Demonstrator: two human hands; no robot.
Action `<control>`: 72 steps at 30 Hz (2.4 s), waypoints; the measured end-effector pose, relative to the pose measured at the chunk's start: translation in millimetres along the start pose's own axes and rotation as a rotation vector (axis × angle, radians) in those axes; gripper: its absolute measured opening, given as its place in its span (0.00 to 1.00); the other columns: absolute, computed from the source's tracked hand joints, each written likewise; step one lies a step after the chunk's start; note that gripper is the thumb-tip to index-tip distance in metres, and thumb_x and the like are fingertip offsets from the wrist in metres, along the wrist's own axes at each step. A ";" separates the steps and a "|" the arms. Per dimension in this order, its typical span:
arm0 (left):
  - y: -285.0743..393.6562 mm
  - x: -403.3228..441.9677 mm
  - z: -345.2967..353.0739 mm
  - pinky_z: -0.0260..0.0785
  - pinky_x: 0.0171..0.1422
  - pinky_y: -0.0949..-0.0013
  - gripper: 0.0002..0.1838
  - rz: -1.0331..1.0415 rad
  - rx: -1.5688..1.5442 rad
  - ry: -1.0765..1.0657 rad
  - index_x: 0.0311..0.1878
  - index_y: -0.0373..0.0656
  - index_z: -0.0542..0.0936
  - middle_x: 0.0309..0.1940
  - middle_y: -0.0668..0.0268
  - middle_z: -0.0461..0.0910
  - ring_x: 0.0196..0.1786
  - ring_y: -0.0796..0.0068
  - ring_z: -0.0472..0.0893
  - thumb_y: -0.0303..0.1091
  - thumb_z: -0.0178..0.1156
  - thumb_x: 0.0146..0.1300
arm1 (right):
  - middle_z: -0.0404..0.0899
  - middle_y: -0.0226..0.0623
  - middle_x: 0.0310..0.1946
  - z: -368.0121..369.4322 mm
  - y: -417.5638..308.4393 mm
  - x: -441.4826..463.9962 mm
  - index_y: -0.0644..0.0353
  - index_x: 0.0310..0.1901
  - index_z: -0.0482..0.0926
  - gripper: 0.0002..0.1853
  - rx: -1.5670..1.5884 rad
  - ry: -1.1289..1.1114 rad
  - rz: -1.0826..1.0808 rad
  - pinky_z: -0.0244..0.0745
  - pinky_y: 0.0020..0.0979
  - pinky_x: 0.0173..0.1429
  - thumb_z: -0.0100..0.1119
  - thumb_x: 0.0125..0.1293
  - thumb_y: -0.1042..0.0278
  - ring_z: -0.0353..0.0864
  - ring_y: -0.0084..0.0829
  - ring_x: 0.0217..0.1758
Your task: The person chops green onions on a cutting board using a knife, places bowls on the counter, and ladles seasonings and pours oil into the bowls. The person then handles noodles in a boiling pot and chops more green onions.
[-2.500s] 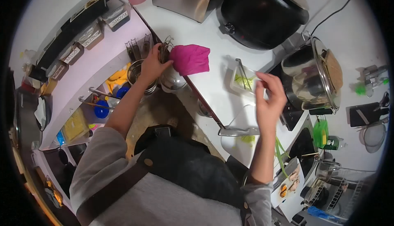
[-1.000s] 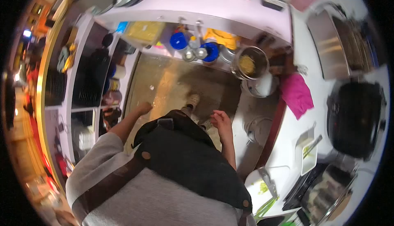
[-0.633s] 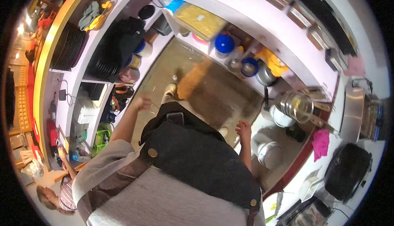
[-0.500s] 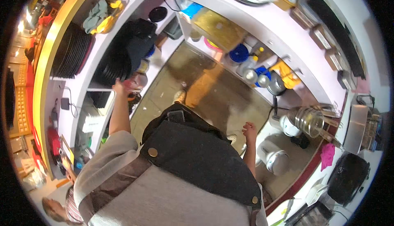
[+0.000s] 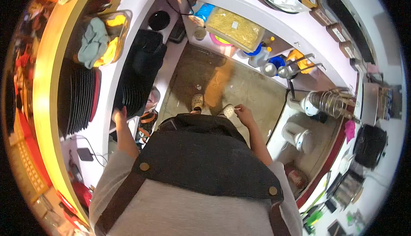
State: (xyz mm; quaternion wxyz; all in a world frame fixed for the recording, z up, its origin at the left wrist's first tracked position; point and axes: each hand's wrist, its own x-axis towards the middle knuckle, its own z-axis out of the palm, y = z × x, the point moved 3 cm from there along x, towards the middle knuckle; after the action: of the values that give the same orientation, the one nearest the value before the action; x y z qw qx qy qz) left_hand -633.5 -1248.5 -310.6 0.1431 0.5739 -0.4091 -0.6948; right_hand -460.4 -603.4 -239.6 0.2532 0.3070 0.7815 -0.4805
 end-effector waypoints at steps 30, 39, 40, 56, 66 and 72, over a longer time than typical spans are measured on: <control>17.7 -72.8 -34.2 0.64 0.16 0.82 0.12 0.121 0.065 -0.380 0.46 0.38 0.69 0.20 0.61 0.75 0.18 0.81 0.72 0.34 0.56 0.67 | 0.84 0.48 0.40 8.0 -38.5 40.6 0.60 0.48 0.80 0.17 -0.329 -0.077 -0.300 0.77 0.40 0.51 0.59 0.61 0.59 0.83 0.45 0.45; 23.5 -158.4 -26.7 0.54 0.12 0.85 0.18 0.031 0.371 -0.662 0.56 0.47 0.72 0.32 0.68 0.78 0.13 0.85 0.67 0.30 0.58 0.63 | 0.84 0.39 0.43 38.5 -112.2 39.4 0.60 0.52 0.79 0.22 0.008 -0.389 -0.271 0.77 0.37 0.50 0.61 0.64 0.52 0.83 0.37 0.47; 19.9 -175.6 -16.3 0.52 0.11 0.85 0.23 -0.010 0.411 -0.735 0.60 0.48 0.71 0.36 0.70 0.78 0.13 0.86 0.66 0.27 0.58 0.60 | 0.82 0.35 0.43 45.1 -124.6 34.6 0.58 0.53 0.78 0.22 0.157 -0.472 -0.226 0.76 0.34 0.50 0.60 0.65 0.50 0.82 0.33 0.45; -21.5 -71.1 240.3 0.67 0.63 0.55 0.31 1.541 1.404 -0.350 0.63 0.36 0.72 0.56 0.45 0.75 0.60 0.61 0.75 0.51 0.57 0.67 | 0.83 0.40 0.39 3.9 -131.4 9.0 0.62 0.45 0.77 0.18 1.347 -0.175 0.149 0.77 0.42 0.53 0.56 0.53 0.63 0.82 0.39 0.43; -92.4 26.8 307.6 0.67 0.62 0.57 0.27 1.229 1.807 -0.263 0.60 0.36 0.73 0.54 0.48 0.75 0.58 0.62 0.75 0.47 0.57 0.67 | 0.82 0.42 0.45 -36.1 -37.1 -62.4 0.62 0.49 0.77 0.23 1.466 0.293 0.231 0.73 0.42 0.57 0.55 0.51 0.62 0.80 0.40 0.46; -111.7 6.9 318.9 0.68 0.61 0.58 0.24 1.214 1.781 -0.321 0.58 0.36 0.73 0.52 0.49 0.75 0.57 0.63 0.75 0.45 0.57 0.67 | 0.81 0.40 0.50 -44.2 -39.4 -94.7 0.61 0.56 0.74 0.28 1.437 0.397 0.229 0.70 0.43 0.61 0.54 0.51 0.59 0.79 0.41 0.50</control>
State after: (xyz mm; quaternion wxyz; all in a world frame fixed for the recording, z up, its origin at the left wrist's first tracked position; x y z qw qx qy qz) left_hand -897.0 -1054.5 -395.1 -0.0601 0.0766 -0.9948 -0.0295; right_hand -428.6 -599.5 -132.6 -0.1068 0.5568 0.2698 -0.7783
